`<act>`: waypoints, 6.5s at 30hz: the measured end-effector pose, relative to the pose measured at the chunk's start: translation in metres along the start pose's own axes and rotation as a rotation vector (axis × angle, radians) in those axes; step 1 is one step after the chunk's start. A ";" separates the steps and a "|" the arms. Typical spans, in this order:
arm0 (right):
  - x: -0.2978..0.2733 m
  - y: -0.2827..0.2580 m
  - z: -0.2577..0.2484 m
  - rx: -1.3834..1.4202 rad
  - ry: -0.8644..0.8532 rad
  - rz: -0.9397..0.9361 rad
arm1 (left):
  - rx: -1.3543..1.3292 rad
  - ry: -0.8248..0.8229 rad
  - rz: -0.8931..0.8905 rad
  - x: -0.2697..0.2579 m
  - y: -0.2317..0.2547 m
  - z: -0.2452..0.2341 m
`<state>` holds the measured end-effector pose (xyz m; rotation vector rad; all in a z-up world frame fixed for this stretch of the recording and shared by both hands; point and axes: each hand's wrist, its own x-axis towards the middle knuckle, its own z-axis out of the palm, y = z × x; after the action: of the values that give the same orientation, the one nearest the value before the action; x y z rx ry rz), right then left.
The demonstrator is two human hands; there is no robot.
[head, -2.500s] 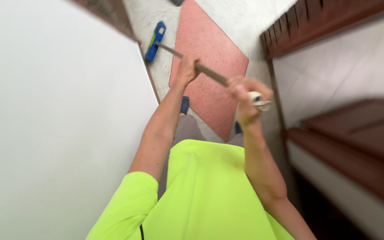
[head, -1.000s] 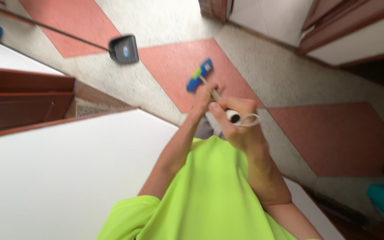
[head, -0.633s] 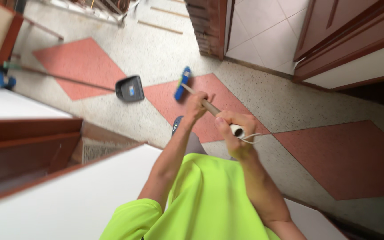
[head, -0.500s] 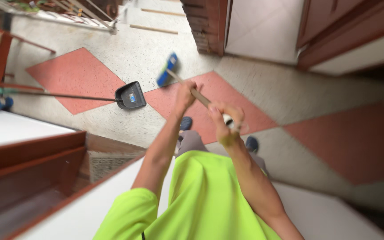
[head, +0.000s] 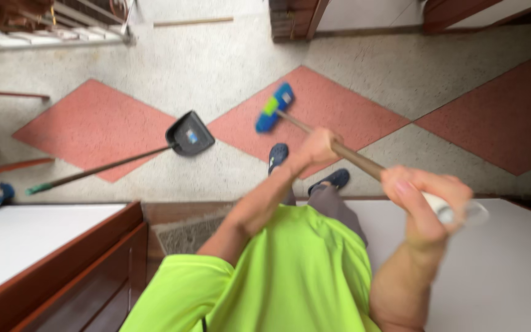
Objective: The person sweeps the floor with a broom and uses a dustpan to collect the debris.
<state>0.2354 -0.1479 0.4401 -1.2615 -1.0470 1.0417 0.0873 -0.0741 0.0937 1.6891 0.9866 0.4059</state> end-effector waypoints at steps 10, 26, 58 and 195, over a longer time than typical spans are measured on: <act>-0.060 0.037 0.066 0.162 0.076 -0.222 | 0.257 0.090 0.249 -0.022 -0.042 -0.095; -0.027 0.075 0.163 -0.063 0.076 -0.150 | 0.196 0.022 0.084 -0.003 -0.148 -0.129; -0.034 0.010 0.043 0.165 0.193 -0.308 | 0.020 0.006 0.488 0.016 -0.016 -0.039; -0.196 0.035 0.108 -0.224 0.943 -0.017 | 0.262 -0.763 0.448 -0.041 0.000 0.100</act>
<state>0.0873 -0.3150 0.4029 -1.6654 -0.4318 0.2194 0.1323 -0.1687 0.0667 2.0641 0.0977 -0.1065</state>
